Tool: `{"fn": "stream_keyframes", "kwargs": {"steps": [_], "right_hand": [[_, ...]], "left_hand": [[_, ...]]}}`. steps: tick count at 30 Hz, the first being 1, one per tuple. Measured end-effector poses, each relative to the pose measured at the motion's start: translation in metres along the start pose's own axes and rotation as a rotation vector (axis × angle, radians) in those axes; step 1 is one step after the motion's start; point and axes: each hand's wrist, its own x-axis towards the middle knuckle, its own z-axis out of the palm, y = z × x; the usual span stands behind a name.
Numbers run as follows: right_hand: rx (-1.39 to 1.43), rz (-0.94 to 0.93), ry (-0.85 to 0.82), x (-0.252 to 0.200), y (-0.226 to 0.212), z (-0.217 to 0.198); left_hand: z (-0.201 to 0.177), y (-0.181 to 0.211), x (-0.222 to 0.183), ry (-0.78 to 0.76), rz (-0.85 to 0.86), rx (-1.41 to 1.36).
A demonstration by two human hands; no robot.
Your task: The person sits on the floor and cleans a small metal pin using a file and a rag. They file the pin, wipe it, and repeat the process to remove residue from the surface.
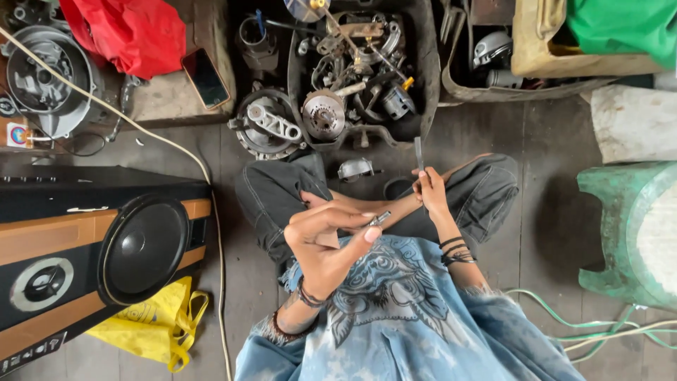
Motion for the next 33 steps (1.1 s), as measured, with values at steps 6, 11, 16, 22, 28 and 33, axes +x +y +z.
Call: {"fn": "stream_keyframes", "kwargs": {"steps": [6, 11, 16, 22, 28, 33], "right_hand": [[0.015, 0.172, 0.020, -0.009, 0.058, -0.008], [0.240, -0.126, 0.065, -0.046, -0.101, -0.001], [0.078, -0.651, 0.000, -0.134, -0.278, 0.009], [-0.211, -0.879, 0.030, -0.140, -0.277, 0.032], [-0.074, -0.866, -0.081, -0.140, -0.282, 0.042], [-0.099, -0.832, -0.139, -0.130, -0.270, 0.048]], "left_hand": [[0.006, 0.002, 0.010, -0.008, -0.023, -0.027], [0.010, 0.011, 0.022, 0.036, 0.096, 0.155], [0.026, 0.028, 0.032, 0.093, 0.228, 0.259], [0.037, 0.040, 0.040, 0.158, 0.295, 0.242], [0.008, 0.013, 0.026, 0.083, 0.122, 0.182], [0.005, 0.021, 0.029, 0.067, 0.150, 0.110]]}}
